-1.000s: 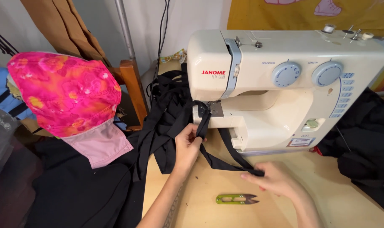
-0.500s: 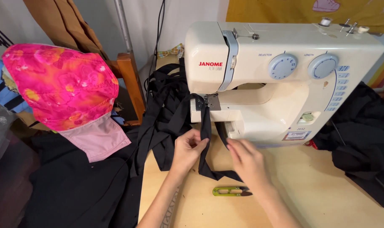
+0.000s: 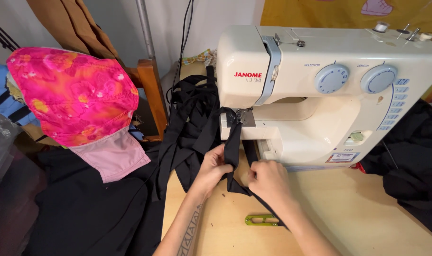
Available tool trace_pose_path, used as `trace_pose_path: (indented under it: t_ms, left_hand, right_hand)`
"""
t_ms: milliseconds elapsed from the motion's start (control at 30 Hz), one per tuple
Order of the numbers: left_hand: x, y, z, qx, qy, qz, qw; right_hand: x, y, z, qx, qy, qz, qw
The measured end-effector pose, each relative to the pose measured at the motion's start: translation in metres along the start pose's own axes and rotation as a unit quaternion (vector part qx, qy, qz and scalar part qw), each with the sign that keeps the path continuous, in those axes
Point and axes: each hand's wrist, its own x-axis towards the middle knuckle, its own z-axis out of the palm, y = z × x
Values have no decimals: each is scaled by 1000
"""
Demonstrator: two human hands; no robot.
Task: Feeding long black fabric strips through a sewing machine and organizing the finished strips.
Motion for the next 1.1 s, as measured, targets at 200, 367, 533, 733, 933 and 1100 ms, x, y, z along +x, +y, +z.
trace_pose_path:
  t_ms: [200, 367, 533, 733, 933, 1100]
  left_hand:
    - [4, -10, 4, 25, -40, 31, 998]
    - [0, -3, 5, 105, -98, 111, 983]
    - [4, -10, 6, 186, -85, 17, 979]
    - [5, -20, 1, 44, -119, 7, 992]
    - [-1, -10, -2, -17, -142, -33, 989]
    - [1, -12, -2, -46, -116, -65, 990]
  right_hand:
    - [-2, 7, -23, 240, -159, 54, 956]
    - [-5, 15, -23, 429, -314, 4, 847]
    - [-4, 21, -29, 487, -202, -6, 849]
    - [1, -10, -29, 158, 68, 62, 983]
    - [-2, -14, -32, 74, -19, -37, 996]
    - [-2, -2, -25, 65, 56, -106, 991]
